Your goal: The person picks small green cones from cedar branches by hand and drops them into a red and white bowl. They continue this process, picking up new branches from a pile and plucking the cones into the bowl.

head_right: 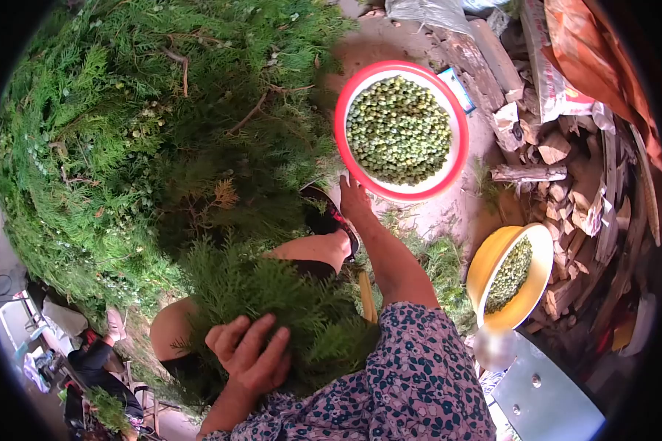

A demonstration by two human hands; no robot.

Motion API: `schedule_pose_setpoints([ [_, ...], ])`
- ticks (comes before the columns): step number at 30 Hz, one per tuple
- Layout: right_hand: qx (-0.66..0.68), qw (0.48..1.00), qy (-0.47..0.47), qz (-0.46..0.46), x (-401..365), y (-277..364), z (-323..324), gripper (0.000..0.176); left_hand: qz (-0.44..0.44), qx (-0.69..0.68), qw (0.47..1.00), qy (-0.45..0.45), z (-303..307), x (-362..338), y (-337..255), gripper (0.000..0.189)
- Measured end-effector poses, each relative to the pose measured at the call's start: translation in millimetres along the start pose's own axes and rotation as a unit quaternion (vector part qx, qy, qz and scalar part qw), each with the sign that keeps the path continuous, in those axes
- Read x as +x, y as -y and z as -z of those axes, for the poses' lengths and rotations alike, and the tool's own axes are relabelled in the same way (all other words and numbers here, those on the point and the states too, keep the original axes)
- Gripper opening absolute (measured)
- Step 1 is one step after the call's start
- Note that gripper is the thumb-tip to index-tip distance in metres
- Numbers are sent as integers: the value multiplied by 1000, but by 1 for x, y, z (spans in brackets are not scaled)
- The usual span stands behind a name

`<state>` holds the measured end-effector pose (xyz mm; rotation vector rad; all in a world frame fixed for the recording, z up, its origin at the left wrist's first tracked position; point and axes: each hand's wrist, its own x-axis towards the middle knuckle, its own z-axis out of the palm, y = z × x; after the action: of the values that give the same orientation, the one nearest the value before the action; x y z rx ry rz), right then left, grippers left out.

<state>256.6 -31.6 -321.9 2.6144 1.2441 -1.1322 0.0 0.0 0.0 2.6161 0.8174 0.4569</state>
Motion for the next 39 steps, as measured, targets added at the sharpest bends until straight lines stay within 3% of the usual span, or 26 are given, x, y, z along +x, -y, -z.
schedule_pose_setpoints([
  [2, 15, 999, 15, -50, -5, -12, 5, 66, -6, -33, 999, 1, 5, -2, -14, 19],
  [3, 25, 999, 4, -35, 41, 12, -9, 66, -12, -15, 1000, -7, -3, 6, 19, 19],
  [5, -35, 998, -48, -30, 49, -8, -30, 67, -14, -43, 999, -13, -3, 5, 18, 19],
  [10, 64, 998, -17, -19, 47, -12, -27, 53, -25, -58, 997, 41, 2, 10, 22, 20],
  [13, 97, 992, -79, 29, 31, -14, -39, 41, -26, -67, 996, 49, 1, 10, 23, 20],
  [15, 183, 957, -225, 17, 21, -12, -45, 37, -48, -70, 995, 59, 1, 8, 26, 23],
  [16, 184, 957, -225, 15, 21, -11, -44, 37, -69, -71, 993, 71, 0, 7, 27, 28],
  [19, 176, 952, -149, -201, 22, -11, -40, 51, -53, -65, 993, 82, 3, 10, 23, 29],
  [22, 166, 964, -168, -126, 38, -30, -61, 60, -55, -71, 992, 86, 4, 10, 24, 30],
  [26, 173, 959, -195, -111, 49, -31, -68, 62, -68, -68, 990, 106, 7, 11, 26, 31],
  [28, 205, 954, -216, -38, 43, -17, -56, 56, -75, -65, 991, 94, 6, 11, 27, 32],
  [31, 133, 975, -158, -75, 49, -17, -67, 46, -85, -70, 989, 99, 8, 12, 28, 31],
  [33, 138, 969, -184, -86, 52, -17, -77, 36, -85, -87, 990, 70, 4, 17, 30, 28],
  [35, 300, 924, -145, -188, 59, -20, -82, 31, -88, -106, 990, 39, 2, 21, 30, 25],
  [37, 274, 926, -189, -177, 51, -17, -77, 26, -84, -109, 990, 37, 3, 23, 29, 25],
  [39, 123, 970, -179, -105, 50, -19, -77, 24, -81, -111, 990, 38, 3, 23, 27, 25],
])
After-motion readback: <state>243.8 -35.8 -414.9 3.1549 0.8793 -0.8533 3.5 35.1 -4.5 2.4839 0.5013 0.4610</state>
